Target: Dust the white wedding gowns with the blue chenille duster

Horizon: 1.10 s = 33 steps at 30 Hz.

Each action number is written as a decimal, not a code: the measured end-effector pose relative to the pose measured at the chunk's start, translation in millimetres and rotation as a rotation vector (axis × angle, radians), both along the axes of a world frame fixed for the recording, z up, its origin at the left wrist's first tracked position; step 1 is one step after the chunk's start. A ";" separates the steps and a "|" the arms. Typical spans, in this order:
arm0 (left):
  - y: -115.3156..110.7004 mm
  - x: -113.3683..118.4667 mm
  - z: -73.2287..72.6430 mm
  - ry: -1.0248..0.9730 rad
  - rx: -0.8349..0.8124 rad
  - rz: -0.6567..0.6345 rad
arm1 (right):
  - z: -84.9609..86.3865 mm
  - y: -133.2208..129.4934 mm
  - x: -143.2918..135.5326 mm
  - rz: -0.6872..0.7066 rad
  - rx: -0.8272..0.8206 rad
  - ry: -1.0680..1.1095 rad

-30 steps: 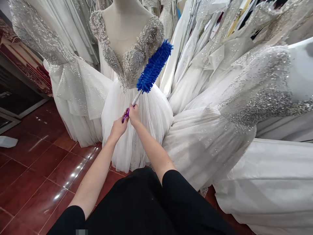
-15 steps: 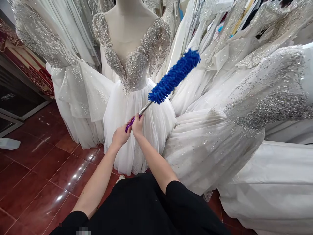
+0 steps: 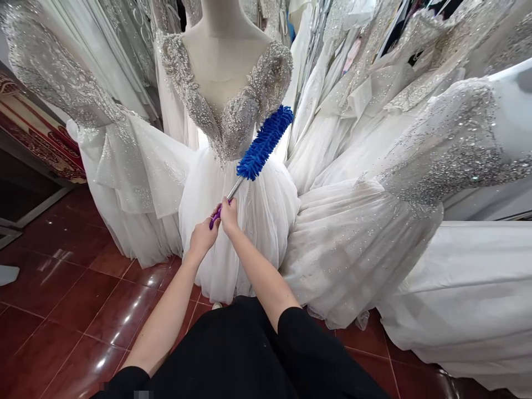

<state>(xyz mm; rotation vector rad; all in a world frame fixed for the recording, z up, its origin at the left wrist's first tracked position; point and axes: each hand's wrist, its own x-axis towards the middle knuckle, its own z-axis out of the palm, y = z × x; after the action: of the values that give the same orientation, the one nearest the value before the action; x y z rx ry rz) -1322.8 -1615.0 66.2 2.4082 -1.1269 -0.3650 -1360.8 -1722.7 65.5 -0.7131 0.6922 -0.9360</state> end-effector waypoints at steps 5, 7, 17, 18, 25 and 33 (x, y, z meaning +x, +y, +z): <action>16.4 17.6 3.7 -0.084 0.006 -0.150 | 7.1 32.2 4.8 -0.204 -0.060 -0.024; 20.4 24.8 8.5 -0.104 -0.045 -0.188 | 17.9 40.8 6.6 -0.235 -0.126 -0.035; 27.7 32.0 -6.0 0.217 -0.379 -0.109 | 17.4 34.6 27.9 -0.053 -0.307 0.045; 29.2 32.1 -8.2 0.218 -0.358 -0.102 | 12.3 35.6 28.5 -0.052 -0.296 0.043; 42.0 37.2 -26.8 0.172 -0.187 -0.087 | -15.3 47.1 28.7 -0.033 -0.154 0.045; 57.9 41.3 -38.2 0.030 0.033 -0.149 | -35.2 71.3 26.9 -0.177 -0.007 0.012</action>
<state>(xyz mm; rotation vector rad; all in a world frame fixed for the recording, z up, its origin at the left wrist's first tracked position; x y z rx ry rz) -1281.5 -1557.2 28.0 2.3452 -1.2997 -0.4704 -1333.9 -1651.4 30.2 -0.6716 0.7722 -1.0967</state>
